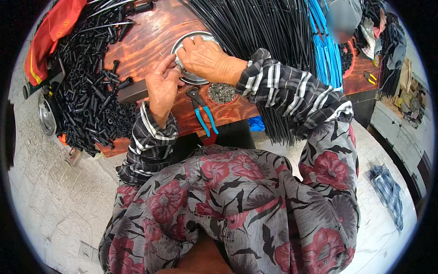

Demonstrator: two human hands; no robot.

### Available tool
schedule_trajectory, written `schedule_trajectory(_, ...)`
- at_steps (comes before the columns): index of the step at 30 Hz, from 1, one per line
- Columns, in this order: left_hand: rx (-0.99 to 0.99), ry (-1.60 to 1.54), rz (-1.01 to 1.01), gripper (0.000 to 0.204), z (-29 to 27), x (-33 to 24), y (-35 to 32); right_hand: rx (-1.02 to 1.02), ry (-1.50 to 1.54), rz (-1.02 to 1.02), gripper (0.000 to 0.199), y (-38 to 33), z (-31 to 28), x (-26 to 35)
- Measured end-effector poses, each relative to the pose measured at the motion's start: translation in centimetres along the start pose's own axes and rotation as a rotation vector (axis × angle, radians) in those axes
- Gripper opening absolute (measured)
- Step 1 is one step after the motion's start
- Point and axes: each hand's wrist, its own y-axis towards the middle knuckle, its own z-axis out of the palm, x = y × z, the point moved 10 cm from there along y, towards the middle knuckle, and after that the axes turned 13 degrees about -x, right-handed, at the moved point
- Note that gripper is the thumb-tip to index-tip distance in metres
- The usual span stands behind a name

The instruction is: Assembling black plastic rods and connectors at a production workbench.

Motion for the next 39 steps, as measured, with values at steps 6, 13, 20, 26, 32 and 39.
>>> schedule_trajectory(6,-0.017,0.08,0.14,0.042,-0.1,-0.4,-0.2,0.047,0.106,0.09,0.051,-0.4,-0.9,-0.6)
schedule_trajectory(13,-0.017,0.104,0.13,0.042,0.0,-0.5,-0.6,0.028,0.414,0.13,0.065,-1.7,-2.3,-2.4)
schedule_trajectory(20,0.003,-0.042,0.061,0.039,-0.3,-1.4,-0.6,0.012,0.487,0.255,0.05,-2.2,-4.2,-4.6)
schedule_trajectory(26,0.014,0.016,0.116,0.039,-1.0,-2.7,-1.1,-0.036,0.212,0.297,0.029,-4.0,-6.3,-4.6)
schedule_trajectory(32,0.038,0.436,0.724,0.039,1.3,-8.2,-2.5,-0.022,0.145,0.309,0.014,-4.7,-4.1,-3.9)
schedule_trajectory(39,0.191,0.7,0.979,0.052,2.0,-9.9,-2.7,-0.153,0.208,0.522,0.021,-5.0,-6.4,-5.8)
